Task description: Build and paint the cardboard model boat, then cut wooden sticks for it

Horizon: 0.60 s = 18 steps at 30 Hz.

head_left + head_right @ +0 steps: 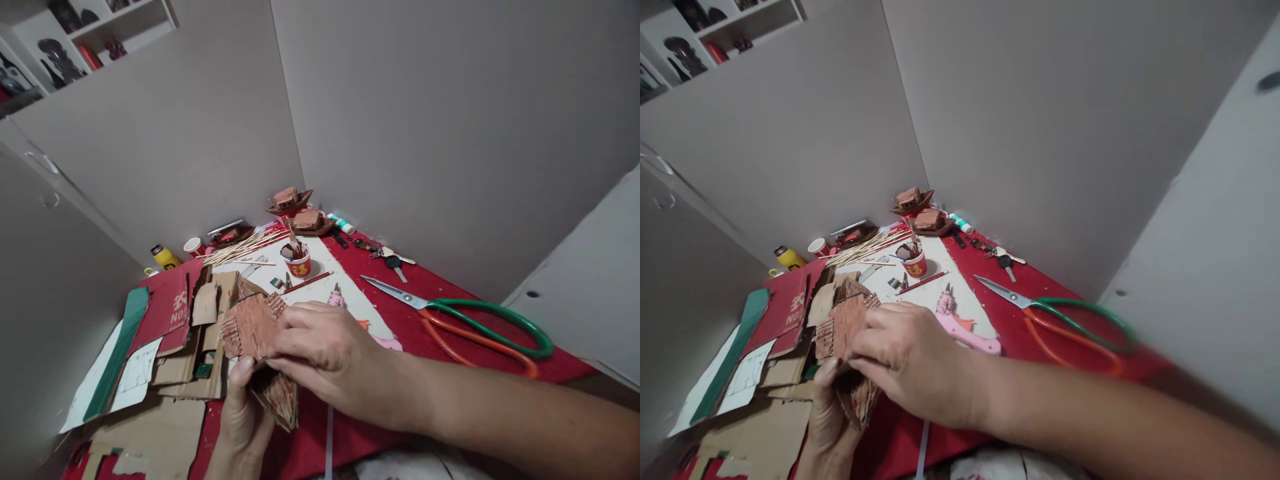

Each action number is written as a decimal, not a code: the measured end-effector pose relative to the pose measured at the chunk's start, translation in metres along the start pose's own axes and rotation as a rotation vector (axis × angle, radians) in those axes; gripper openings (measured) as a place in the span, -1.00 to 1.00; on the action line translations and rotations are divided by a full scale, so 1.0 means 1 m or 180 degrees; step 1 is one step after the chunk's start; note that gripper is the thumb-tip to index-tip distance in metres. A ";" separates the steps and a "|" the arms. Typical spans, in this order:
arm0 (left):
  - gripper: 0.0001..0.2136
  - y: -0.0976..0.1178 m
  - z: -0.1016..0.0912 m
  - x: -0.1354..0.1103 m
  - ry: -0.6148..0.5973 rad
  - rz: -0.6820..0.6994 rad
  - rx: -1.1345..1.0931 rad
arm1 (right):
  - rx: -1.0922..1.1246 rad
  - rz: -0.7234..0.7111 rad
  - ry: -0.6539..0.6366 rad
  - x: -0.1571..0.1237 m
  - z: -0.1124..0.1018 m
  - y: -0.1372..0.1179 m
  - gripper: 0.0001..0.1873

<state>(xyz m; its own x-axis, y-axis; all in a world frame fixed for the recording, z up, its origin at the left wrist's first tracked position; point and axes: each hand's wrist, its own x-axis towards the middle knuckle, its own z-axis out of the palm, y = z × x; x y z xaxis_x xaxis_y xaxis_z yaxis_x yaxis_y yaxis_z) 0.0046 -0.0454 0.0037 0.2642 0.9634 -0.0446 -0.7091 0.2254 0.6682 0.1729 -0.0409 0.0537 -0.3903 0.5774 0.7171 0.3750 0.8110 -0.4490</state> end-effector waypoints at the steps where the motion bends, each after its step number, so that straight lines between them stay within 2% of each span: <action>1: -0.84 0.000 0.000 0.000 0.0032 0.0033 0.0005 | -0.0050 -0.0027 -0.0026 0.000 0.000 0.001 -0.87; 4: -0.80 -0.002 0.000 -0.002 0.0184 0.0126 0.0095 | 0.0088 0.0082 -0.0134 0.001 0.000 0.001 -0.87; 8: -0.66 -0.003 -0.005 -0.004 0.0308 0.0207 0.0340 | 0.0376 0.0449 -0.0397 0.003 -0.004 0.000 -0.90; 12: -0.70 -0.003 -0.008 -0.004 0.0347 0.0291 0.0339 | 0.0438 0.0594 -0.0568 0.006 -0.007 -0.001 -0.89; 18: -0.77 -0.002 -0.001 -0.002 0.0373 0.0193 0.0229 | 0.0418 0.0581 -0.0571 0.010 -0.007 -0.002 -0.90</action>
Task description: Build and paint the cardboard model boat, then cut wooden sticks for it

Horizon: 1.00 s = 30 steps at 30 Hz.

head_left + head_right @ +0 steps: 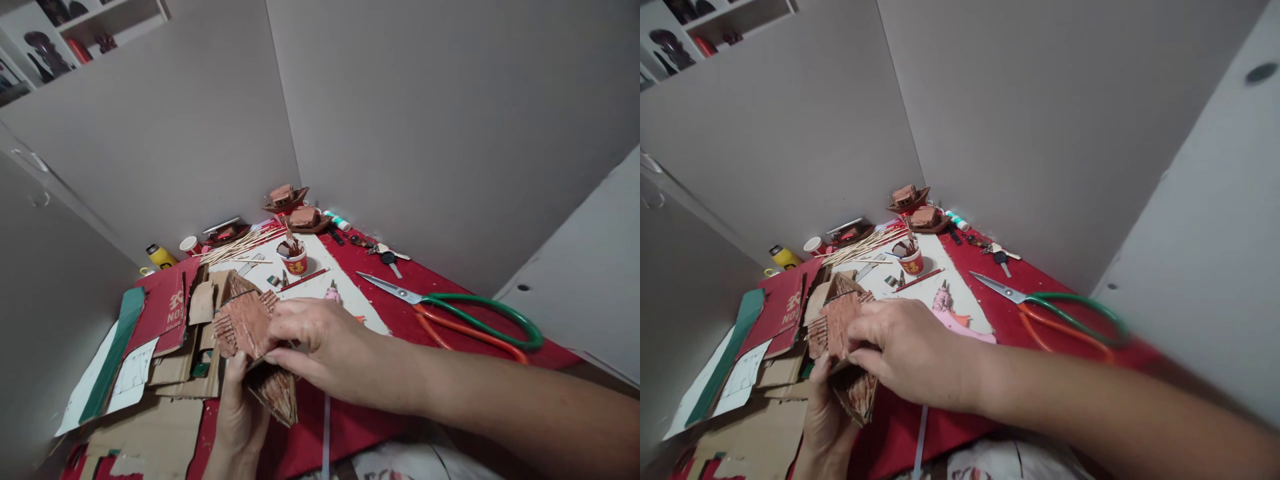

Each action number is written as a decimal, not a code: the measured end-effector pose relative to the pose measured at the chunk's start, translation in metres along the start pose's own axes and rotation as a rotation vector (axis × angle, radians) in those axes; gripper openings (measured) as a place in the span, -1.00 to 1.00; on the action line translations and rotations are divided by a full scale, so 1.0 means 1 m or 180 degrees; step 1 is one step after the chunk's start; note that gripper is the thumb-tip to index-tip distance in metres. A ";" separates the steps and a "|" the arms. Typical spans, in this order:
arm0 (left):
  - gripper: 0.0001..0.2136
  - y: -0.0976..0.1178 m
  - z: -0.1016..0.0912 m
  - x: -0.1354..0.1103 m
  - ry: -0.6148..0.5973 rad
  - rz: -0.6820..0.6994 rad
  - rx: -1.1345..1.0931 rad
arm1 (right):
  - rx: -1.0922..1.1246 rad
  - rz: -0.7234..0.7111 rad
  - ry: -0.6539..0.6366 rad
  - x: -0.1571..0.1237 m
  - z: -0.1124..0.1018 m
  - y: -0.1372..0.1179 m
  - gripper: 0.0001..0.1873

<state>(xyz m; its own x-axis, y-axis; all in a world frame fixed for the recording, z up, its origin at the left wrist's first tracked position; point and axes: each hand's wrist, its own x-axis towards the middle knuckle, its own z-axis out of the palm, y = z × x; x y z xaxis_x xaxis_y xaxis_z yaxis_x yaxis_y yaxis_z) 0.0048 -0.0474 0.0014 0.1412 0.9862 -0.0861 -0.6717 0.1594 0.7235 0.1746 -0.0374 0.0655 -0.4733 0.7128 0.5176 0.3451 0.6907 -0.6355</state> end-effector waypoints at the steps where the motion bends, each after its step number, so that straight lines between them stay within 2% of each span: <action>1: -0.78 0.000 0.001 0.000 0.0001 -0.0020 -0.0009 | 0.0010 0.0038 0.0000 0.000 0.000 0.000 -0.90; 7: -0.77 0.000 -0.002 -0.003 0.0204 -0.0055 -0.0005 | 0.0059 0.0306 -0.0131 0.002 -0.005 -0.005 -0.96; 13: -0.77 0.000 -0.003 -0.001 0.0080 -0.0083 0.0145 | -0.0060 0.0546 -0.0524 0.010 -0.014 -0.008 -0.89; 18: -0.70 -0.002 -0.007 -0.002 0.0117 0.0004 0.0152 | -0.0033 0.0643 -0.0628 0.015 -0.016 -0.009 -0.91; 21: -0.67 -0.003 -0.009 -0.002 -0.0022 0.0087 0.0210 | -0.0008 0.0632 -0.0655 0.017 -0.016 -0.009 -0.92; 26: -0.77 -0.001 -0.006 -0.001 -0.0191 0.0065 0.0347 | -0.0018 0.0610 -0.0660 0.019 -0.015 -0.008 -0.92; 30: -0.94 0.001 0.000 0.000 -0.0245 0.0065 0.0247 | -0.0052 0.0632 -0.0687 0.021 -0.013 -0.007 -0.91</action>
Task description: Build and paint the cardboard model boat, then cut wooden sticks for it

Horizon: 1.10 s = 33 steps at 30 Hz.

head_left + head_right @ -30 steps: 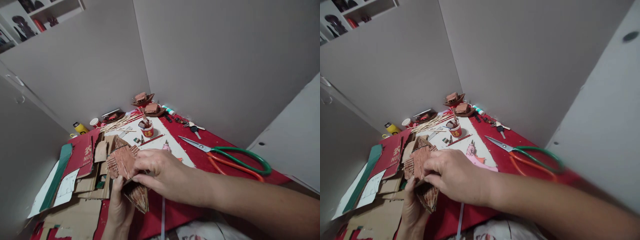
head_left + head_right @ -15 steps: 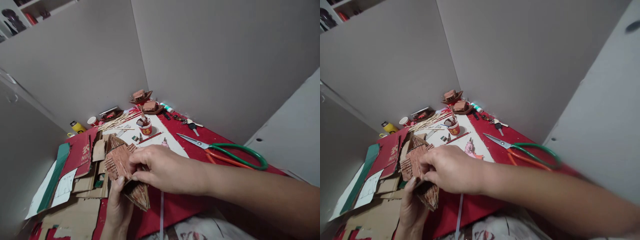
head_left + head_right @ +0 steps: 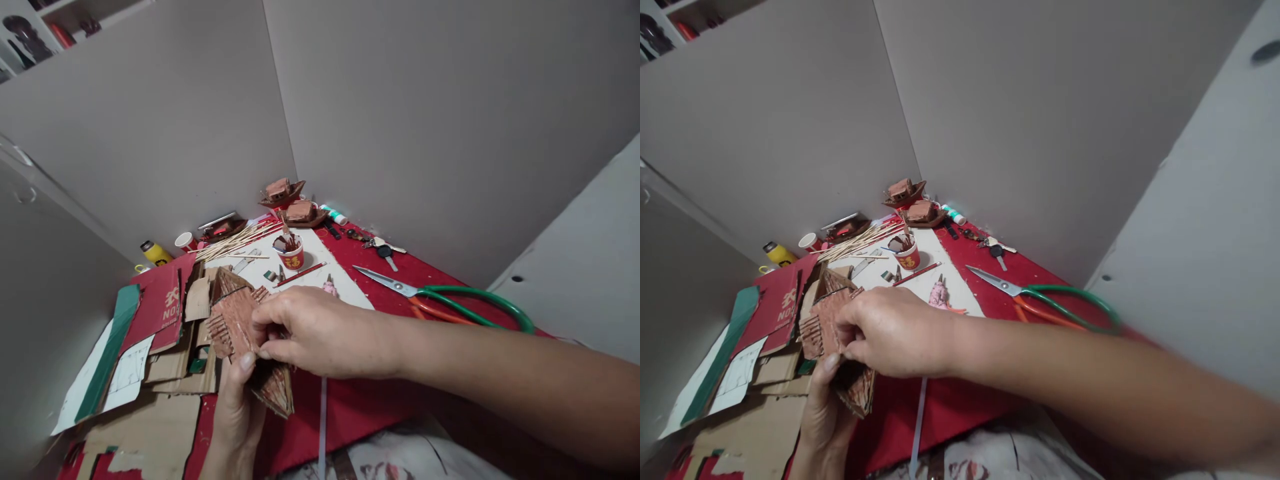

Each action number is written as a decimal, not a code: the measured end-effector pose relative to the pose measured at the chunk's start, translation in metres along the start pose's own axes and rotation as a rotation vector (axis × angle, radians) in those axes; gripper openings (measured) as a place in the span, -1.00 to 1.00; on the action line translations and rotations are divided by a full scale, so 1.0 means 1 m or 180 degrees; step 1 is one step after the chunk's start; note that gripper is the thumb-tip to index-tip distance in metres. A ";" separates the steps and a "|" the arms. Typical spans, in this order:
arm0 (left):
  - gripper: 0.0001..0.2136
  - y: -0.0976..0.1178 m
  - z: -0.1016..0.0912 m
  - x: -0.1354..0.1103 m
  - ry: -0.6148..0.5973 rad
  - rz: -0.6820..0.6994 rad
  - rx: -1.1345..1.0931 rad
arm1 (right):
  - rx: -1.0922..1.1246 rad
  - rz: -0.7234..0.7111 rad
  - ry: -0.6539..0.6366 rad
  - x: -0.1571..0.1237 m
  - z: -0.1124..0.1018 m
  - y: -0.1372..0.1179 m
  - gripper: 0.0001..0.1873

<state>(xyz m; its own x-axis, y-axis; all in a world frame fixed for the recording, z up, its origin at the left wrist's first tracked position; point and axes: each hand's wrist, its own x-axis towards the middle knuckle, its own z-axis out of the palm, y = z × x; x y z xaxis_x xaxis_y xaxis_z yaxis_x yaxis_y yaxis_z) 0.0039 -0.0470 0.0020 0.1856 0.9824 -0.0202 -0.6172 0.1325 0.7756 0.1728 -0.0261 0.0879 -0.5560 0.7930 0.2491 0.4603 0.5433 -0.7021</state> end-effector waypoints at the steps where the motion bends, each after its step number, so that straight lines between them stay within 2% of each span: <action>1: -0.96 0.000 0.001 0.000 0.0001 0.0009 -0.0021 | -0.0017 -0.0002 -0.0003 0.001 0.001 0.000 -0.91; 8: -0.90 0.003 0.005 0.001 0.0117 -0.0026 -0.0251 | 0.0061 -0.0168 0.0132 0.000 0.001 -0.005 -0.92; 11: -0.91 0.008 0.001 0.002 0.0008 -0.0119 -0.0480 | 0.0551 -0.0307 0.0367 -0.007 -0.006 -0.007 -0.92; 14: -0.81 0.014 -0.007 0.003 -0.0229 -0.0354 -0.0554 | 0.0786 -0.0179 0.0689 -0.018 -0.014 -0.004 -0.90; 17: -0.70 0.020 -0.013 0.002 -0.0474 -0.0612 -0.0582 | 0.0425 0.0046 0.0872 -0.031 -0.014 0.009 -0.88; 21: -0.62 0.025 -0.016 0.002 -0.0543 -0.0724 -0.0694 | -0.0602 0.0459 0.0594 -0.054 -0.003 0.042 -0.83; 23: -0.60 0.026 -0.015 0.002 -0.0558 -0.0690 -0.0755 | -0.1180 0.0602 0.0613 -0.065 0.003 0.058 -0.89; 26: -0.59 0.025 -0.012 0.001 -0.0476 -0.0640 -0.0834 | -0.1452 0.0761 0.0605 -0.075 0.011 0.071 -0.91; 29: -0.54 0.024 -0.010 -0.001 -0.0477 -0.0665 -0.0876 | -0.1202 0.0533 0.0660 -0.075 0.015 0.065 -0.84; 33: -0.46 0.023 -0.013 -0.002 -0.0618 -0.0722 -0.0970 | -0.1113 0.0070 0.0952 -0.071 0.013 0.054 -0.76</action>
<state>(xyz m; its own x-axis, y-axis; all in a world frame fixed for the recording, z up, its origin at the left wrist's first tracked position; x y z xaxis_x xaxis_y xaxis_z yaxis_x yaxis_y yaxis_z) -0.0202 -0.0442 0.0119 0.4652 0.8848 -0.0272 -0.7364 0.4039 0.5427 0.2275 -0.0567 0.0238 -0.3430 0.8222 0.4542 0.7042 0.5451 -0.4549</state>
